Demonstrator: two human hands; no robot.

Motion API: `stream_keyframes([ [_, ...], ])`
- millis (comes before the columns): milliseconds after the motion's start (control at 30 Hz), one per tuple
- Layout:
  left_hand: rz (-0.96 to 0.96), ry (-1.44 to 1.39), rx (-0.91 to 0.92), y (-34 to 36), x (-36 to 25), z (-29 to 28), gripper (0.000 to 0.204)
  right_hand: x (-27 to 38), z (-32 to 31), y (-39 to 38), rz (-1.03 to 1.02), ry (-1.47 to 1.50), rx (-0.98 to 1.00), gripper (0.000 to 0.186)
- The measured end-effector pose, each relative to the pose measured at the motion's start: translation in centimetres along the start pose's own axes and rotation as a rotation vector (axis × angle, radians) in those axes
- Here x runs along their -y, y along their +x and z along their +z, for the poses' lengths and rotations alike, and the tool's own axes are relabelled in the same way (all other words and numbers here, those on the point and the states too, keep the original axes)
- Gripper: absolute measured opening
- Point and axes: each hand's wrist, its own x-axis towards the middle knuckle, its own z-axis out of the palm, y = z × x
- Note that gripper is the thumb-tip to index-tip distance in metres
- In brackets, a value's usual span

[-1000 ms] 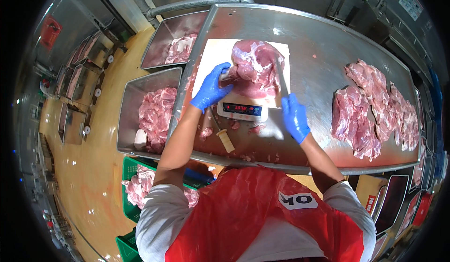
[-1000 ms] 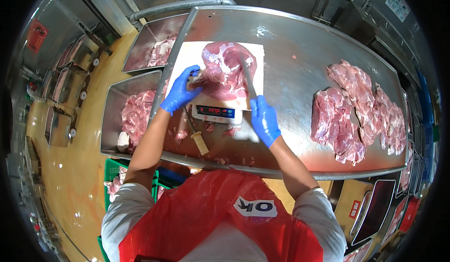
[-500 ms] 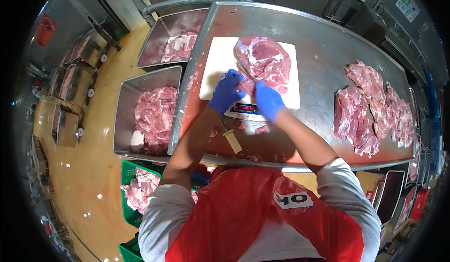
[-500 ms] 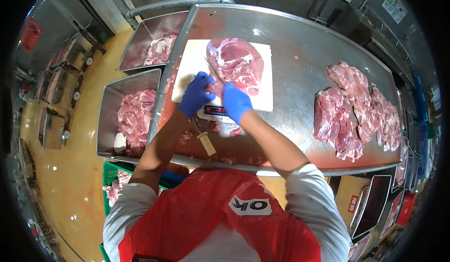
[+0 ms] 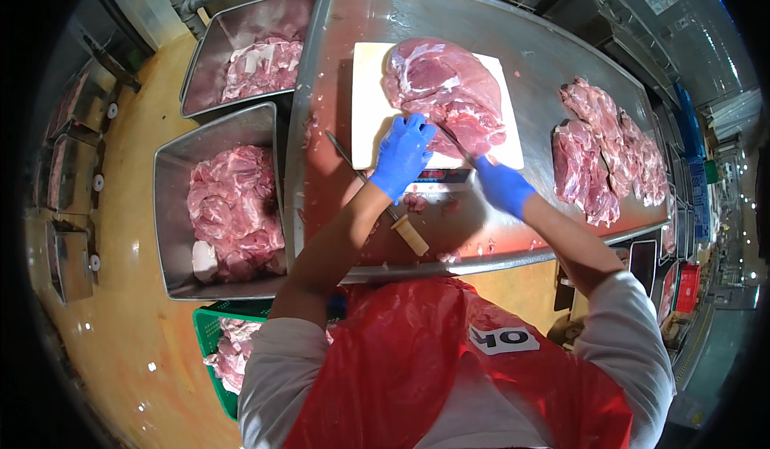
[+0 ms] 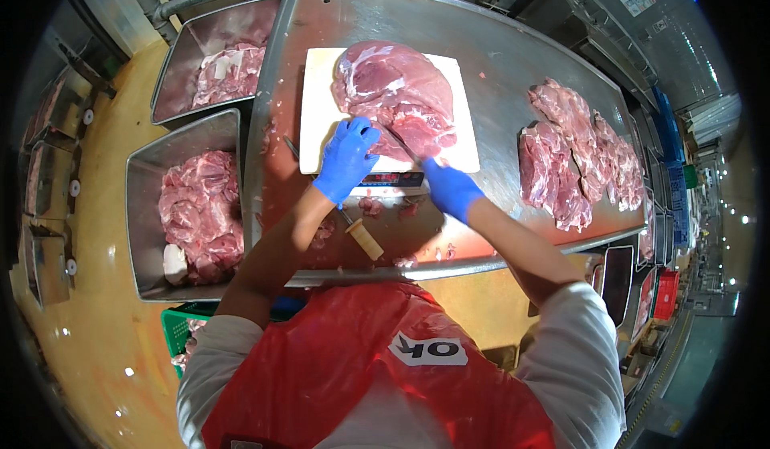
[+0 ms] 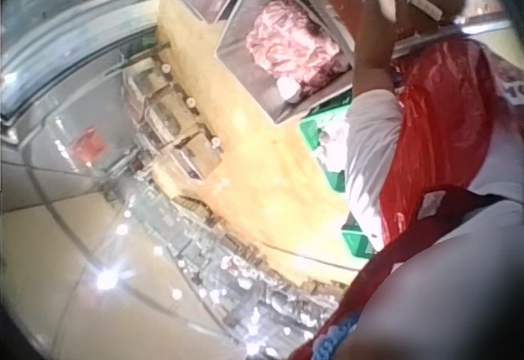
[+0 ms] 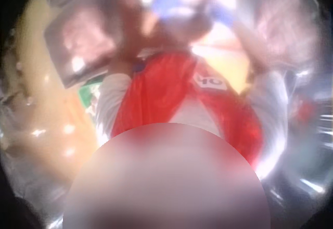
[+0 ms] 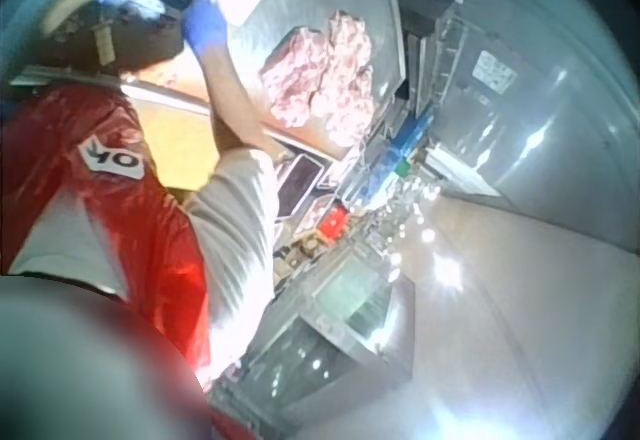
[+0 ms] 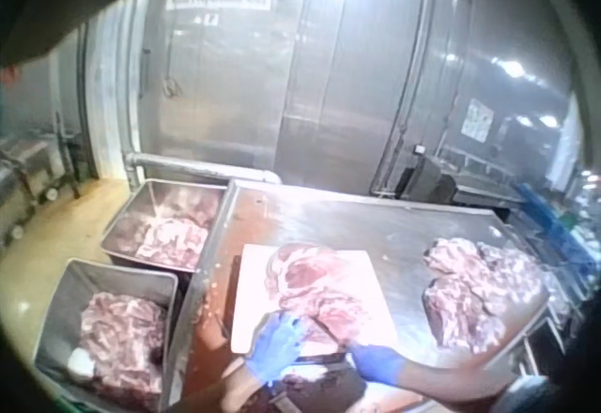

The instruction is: The person cuts large pieces of raw meat on a white cutting board using a knife, removes fat and trims edges, and places trimmed pieces into metal trays and green crates. The person also wipes the stainless steel table with a cloth between cuts.

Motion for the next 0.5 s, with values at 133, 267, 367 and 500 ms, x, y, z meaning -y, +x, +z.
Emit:
stream_keyframes([
  [133,-0.005,-0.027,-0.148,-1.1,2.3,-3.0,0.029,-4.4,0.4,-11.3,0.095,-0.213,0.129,0.028],
  [267,-0.102,-0.334,-0.452,-3.5,5.6,-5.3,0.015,-5.9,2.6,-17.0,0.040,-0.052,-0.046,0.015],
  [367,-0.345,-0.548,-0.551,-4.6,7.5,-7.5,0.010,-4.0,6.3,-16.7,0.002,0.255,-0.392,0.012],
  [500,-0.253,-0.709,-0.611,-0.1,10.1,-12.4,0.006,-1.2,9.6,-13.8,0.229,0.827,-0.463,0.013],
])
